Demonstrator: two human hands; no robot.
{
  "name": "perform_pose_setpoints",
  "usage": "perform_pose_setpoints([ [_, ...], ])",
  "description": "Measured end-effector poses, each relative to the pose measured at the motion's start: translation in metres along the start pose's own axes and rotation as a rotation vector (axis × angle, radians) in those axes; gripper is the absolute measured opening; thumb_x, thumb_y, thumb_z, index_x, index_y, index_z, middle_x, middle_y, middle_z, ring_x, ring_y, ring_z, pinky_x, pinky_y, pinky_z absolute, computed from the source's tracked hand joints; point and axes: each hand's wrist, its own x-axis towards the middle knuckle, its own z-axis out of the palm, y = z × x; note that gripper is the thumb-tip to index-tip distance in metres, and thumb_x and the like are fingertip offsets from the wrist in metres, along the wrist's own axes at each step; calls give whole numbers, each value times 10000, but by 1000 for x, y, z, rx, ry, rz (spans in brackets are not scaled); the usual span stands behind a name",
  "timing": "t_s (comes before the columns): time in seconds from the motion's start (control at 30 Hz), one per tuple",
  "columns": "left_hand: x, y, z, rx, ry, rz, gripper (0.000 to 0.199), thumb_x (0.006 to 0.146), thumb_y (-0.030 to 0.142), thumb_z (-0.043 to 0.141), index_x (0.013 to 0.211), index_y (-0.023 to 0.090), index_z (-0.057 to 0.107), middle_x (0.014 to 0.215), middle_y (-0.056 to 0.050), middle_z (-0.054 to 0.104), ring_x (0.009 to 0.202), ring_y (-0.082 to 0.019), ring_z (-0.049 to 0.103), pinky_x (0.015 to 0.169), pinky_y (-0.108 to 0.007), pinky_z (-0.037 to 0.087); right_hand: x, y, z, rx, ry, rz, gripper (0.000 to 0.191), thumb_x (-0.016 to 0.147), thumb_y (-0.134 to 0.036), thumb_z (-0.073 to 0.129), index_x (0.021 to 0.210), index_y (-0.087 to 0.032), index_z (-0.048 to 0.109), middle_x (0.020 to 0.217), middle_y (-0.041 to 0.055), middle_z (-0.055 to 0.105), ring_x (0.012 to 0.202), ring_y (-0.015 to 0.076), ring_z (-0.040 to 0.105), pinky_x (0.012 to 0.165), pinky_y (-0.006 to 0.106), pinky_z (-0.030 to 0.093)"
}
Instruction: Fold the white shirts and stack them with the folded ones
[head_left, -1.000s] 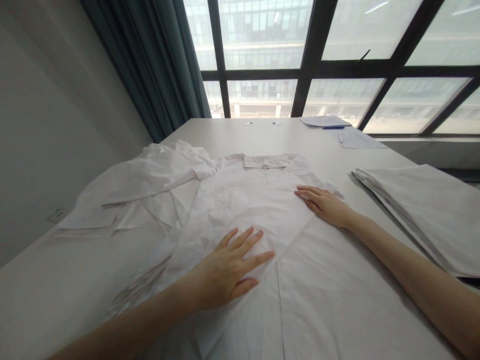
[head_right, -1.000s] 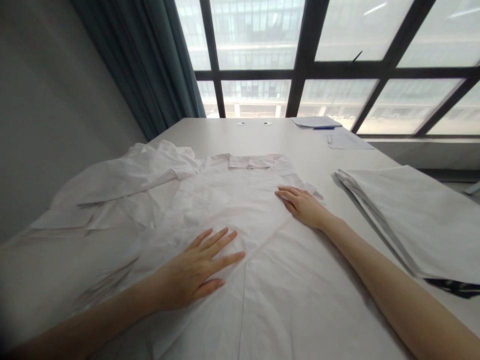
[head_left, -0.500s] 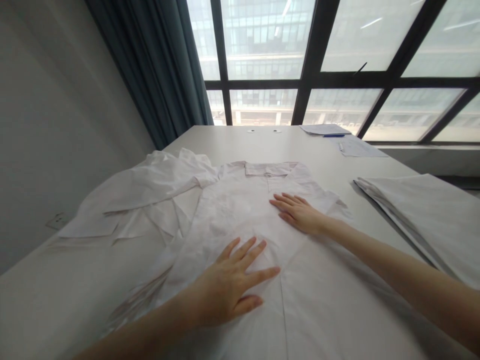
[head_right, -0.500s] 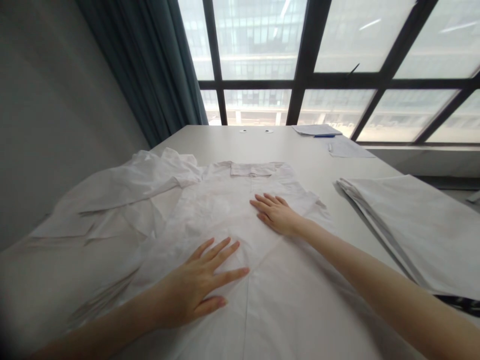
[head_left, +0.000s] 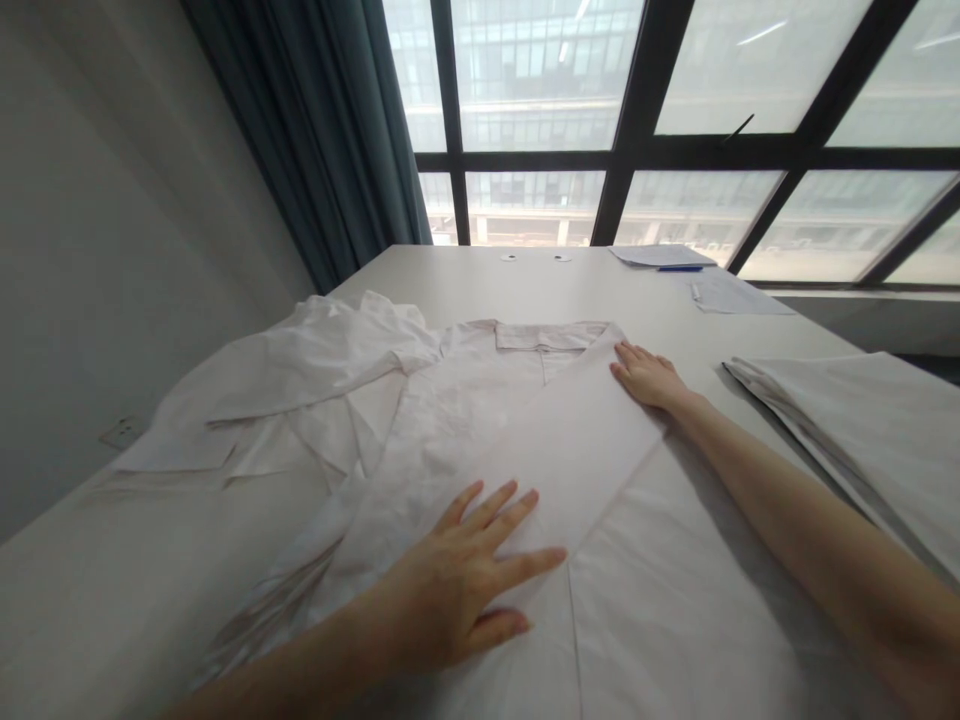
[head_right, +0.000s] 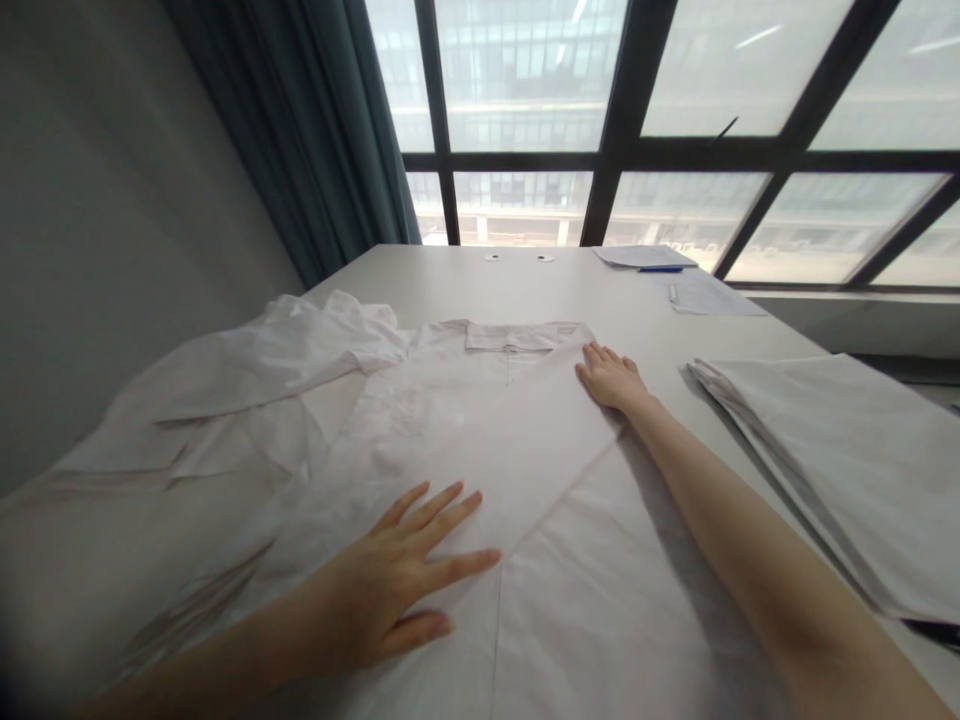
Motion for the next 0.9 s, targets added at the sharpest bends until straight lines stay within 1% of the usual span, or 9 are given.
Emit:
perform_pose_setpoints([
  [0.07,1,0,0,-1,6,0,664,895,381,635,1489,387,339,1599,-100,264,1458,-345,260,1137,-583,259,3,-1,-1,-15,23,22,603,981,-389,206,1492,-102,350,1571,154,320,1425,314,324,1128,584,252],
  [0.13,1,1,2,-9,31,-22,580,919,357,597,1462,370,392,1580,-82,318,1448,-321,295,1143,-565,264,5,-5,-3,-34,68,11,583,975,-321,218,1483,-68,354,1582,172,285,1451,332,255,1140,617,174],
  [0.23,2,1,6,-17,116,-119,447,969,286,499,1414,314,465,1531,-61,412,1435,-259,332,1169,-516,248,6,-14,-5,-43,105,-106,547,973,-254,218,1485,-132,368,1616,88,231,1491,244,144,1190,522,83],
  [0.3,2,2,8,-5,162,-192,454,962,258,499,1413,293,468,1537,-74,399,1449,-261,302,1174,-517,236,8,-16,-4,-31,77,-179,528,982,-284,220,1468,-197,410,1598,37,295,1476,193,206,1197,444,136],
  [0.37,2,3,8,9,146,-216,525,925,252,556,1435,309,442,1564,-89,346,1465,-294,257,1164,-542,238,14,-13,-1,-10,38,-189,536,986,-354,220,1465,-215,417,1571,46,353,1444,204,296,1174,442,230],
  [0.47,2,3,7,10,87,-176,622,888,258,613,1460,371,397,1586,-77,301,1471,-324,228,1151,-563,240,25,-3,3,22,-2,-149,584,980,-439,213,1500,-218,358,1581,70,327,1435,237,319,1142,489,292],
  [0.63,0,2,5,5,72,-159,665,888,291,630,1479,412,352,1605,-59,258,1473,-330,218,1155,-561,221,40,7,6,56,-19,-55,633,964,-527,215,1515,-235,327,1595,78,291,1451,263,279,1140,557,251],
  [0.8,1,1,7,-1,73,-159,657,898,318,623,1482,423,342,1604,-52,261,1471,-330,224,1159,-562,200,43,8,9,62,33,88,662,955,-547,219,1508,-203,342,1582,129,310,1428,328,306,1108,633,236],
  [0.9,2,0,8,-6,76,-163,632,915,330,601,1483,425,340,1606,-51,257,1469,-332,229,1156,-565,198,39,11,9,48,86,173,666,956,-531,214,1464,-148,412,1551,174,356,1420,373,297,1089,673,214],
])
